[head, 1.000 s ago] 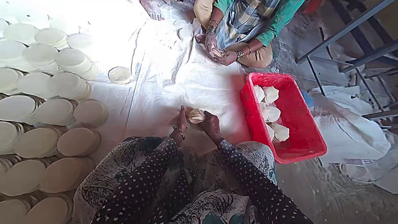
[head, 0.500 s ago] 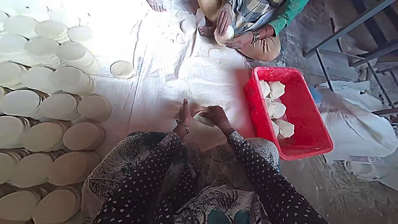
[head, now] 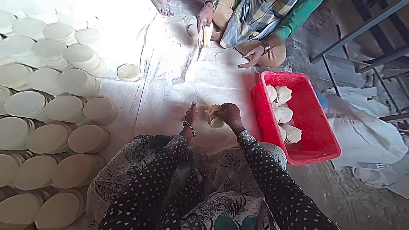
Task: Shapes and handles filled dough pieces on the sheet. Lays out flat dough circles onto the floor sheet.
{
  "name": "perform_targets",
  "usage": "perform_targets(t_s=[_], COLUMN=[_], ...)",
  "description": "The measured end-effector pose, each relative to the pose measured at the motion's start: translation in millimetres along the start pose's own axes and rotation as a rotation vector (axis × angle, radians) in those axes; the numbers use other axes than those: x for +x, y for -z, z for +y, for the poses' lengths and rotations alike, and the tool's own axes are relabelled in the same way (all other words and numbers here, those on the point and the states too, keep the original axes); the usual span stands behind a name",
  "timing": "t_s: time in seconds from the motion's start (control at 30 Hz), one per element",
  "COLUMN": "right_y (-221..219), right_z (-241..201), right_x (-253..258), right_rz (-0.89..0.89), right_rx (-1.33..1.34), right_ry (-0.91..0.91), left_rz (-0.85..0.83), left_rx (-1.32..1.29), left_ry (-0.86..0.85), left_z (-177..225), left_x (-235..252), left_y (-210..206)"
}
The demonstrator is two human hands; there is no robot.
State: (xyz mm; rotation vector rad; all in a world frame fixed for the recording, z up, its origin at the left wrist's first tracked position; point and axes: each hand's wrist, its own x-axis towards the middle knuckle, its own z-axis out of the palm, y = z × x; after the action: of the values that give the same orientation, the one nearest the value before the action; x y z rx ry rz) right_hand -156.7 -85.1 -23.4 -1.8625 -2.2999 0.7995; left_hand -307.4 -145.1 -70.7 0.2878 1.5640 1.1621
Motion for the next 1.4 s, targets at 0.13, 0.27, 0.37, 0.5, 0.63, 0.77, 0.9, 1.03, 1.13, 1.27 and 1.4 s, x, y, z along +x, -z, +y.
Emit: perform_targets(t_s=[0.13,0.27,0.37,0.5,0.63,0.77,0.9,1.03,1.13,1.27,1.4], right_y=[-13.8,-16.6,-29.1,-69.2,-71.5,-78.0,-77.9,-81.3,-84.9,-86.6,-90.1], right_z=[-1.0,0.1,18.0,17.9,7.9,8.4,6.7,7.4,6.2,10.0,11.8], right_x=[6.5,13.8,-4.7,-0.2,-9.8,-11.0,-9.6,-14.3,-4.3,-15.8,-2.5], right_rz=[-0.049,0.001,0.214,0.085,0.205,0.162,0.221,0.14,0.138,0.224,0.166], right_rx=[0.025,0.076,0.266,0.208,0.256,0.186,0.264,0.255,0.282,0.389,0.379], right_ry=[0.03,0.054,0.116,0.018,0.077,0.012,0.051,-0.037,-0.01,0.025,0.032], left_rz=[-0.039,-0.026,-0.078,-0.128,-0.059,-0.067,-0.041,-0.054,-0.034,-0.038,-0.024], left_rx=[0.069,-0.023,-0.098,-0.083,-0.017,-0.027,-0.059,-0.065,-0.086,-0.085,-0.086], left_ry=[-0.004,-0.016,-0.004,-0.009,-0.045,-0.035,-0.037,-0.059,-0.075,-0.048,-0.041], left_z=[1.5,-7.4,-9.3,-16.1,-10.7,-10.2,-10.5,-16.0,-9.1,-10.3,-12.9], left_x=[-17.2,7.5,11.5,0.8,-4.6,-3.5,0.1,-0.4,-3.8,-3.5,1.2], left_y=[4.2,-1.3,-0.9,-5.2,6.7,3.8,0.3,0.4,-4.6,1.7,-2.3])
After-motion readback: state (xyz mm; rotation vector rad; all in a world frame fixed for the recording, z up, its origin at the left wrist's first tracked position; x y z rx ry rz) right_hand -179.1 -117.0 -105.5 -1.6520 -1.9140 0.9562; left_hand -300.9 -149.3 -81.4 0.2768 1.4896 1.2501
